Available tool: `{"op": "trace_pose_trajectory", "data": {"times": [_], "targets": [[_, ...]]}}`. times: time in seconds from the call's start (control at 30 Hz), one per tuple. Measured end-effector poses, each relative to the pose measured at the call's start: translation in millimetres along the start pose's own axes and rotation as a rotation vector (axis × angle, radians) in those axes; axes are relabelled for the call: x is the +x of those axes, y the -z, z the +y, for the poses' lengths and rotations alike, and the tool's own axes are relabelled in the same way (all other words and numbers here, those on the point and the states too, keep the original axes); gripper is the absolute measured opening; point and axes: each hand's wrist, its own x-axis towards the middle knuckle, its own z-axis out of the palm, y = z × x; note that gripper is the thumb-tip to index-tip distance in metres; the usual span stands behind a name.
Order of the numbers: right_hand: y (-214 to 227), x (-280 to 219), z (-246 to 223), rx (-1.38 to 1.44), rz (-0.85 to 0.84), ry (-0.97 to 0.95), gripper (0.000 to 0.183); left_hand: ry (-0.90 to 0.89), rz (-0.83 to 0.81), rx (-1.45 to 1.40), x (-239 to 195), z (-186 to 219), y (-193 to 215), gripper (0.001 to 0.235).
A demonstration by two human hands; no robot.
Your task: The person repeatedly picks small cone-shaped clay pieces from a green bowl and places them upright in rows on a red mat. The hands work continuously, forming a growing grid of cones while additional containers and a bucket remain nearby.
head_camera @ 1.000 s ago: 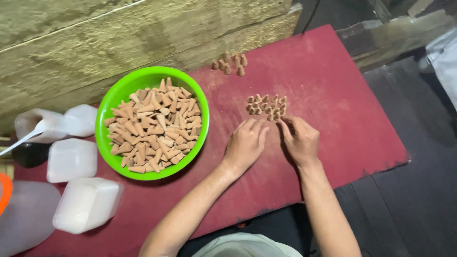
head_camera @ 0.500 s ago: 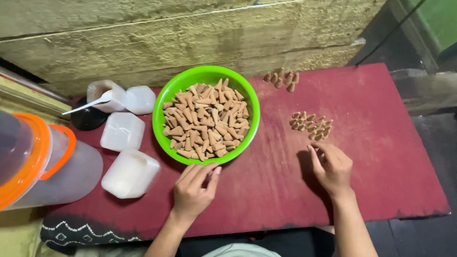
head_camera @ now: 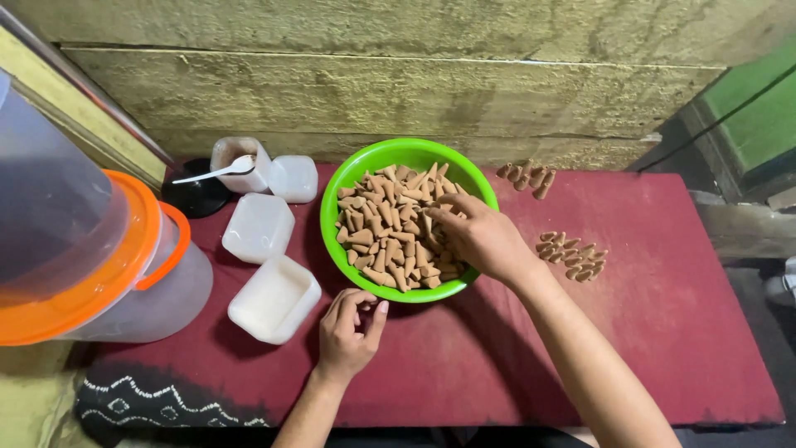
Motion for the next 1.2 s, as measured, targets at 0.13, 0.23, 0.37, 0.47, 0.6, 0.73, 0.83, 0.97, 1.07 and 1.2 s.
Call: {"op": "trace_pose_trajectory", "data": {"times": [0.13, 0.23, 0.37, 0.47, 0.6, 0.73, 0.83, 0.97, 1.07, 1.2], "targets": [[-12, 24, 12, -0.053, -0.068, 0.108, 0.035, 0.016, 0.028, -0.023, 4, 1, 1, 0.015], [-23, 25, 22, -0.111, -0.082, 0.155, 0.032, 0.008, 0.029, -0.045, 4, 1, 2, 0.014], [-15, 26, 22, -0.073, -0.077, 0.139, 0.038, -0.003, 0.022, -0.043, 6, -1, 1, 0.012], [-9, 13, 14, 0.121, 0.036, 0.050, 0.032, -0.006, 0.016, -0.061, 3, 0, 2, 0.010], [15, -6, -11, 0.443, 0.101, -0.165, 0.032, -0.046, 0.019, -0.075, 7, 5, 4, 0.007], [18, -36, -37, 0.474, 0.154, -0.210, 0.029, -0.135, 0.010, -0.087, 12, 16, 5, 0.006], [15, -58, -58, 0.555, 0.193, -0.198, 0.036, -0.273, -0.031, -0.090, 16, 30, 5, 0.017], [17, -74, -78, 0.575, 0.052, -0.115, 0.063, -0.262, -0.062, -0.146, 29, 55, 0, 0.027], [13, -86, -87, 0.540, -0.028, -0.072, 0.079, -0.206, -0.052, -0.177, 27, 63, -11, 0.030], [12, -96, -94, 0.505, 0.022, -0.040, 0.073, -0.104, -0.055, -0.246, 31, 76, -17, 0.011]]}}
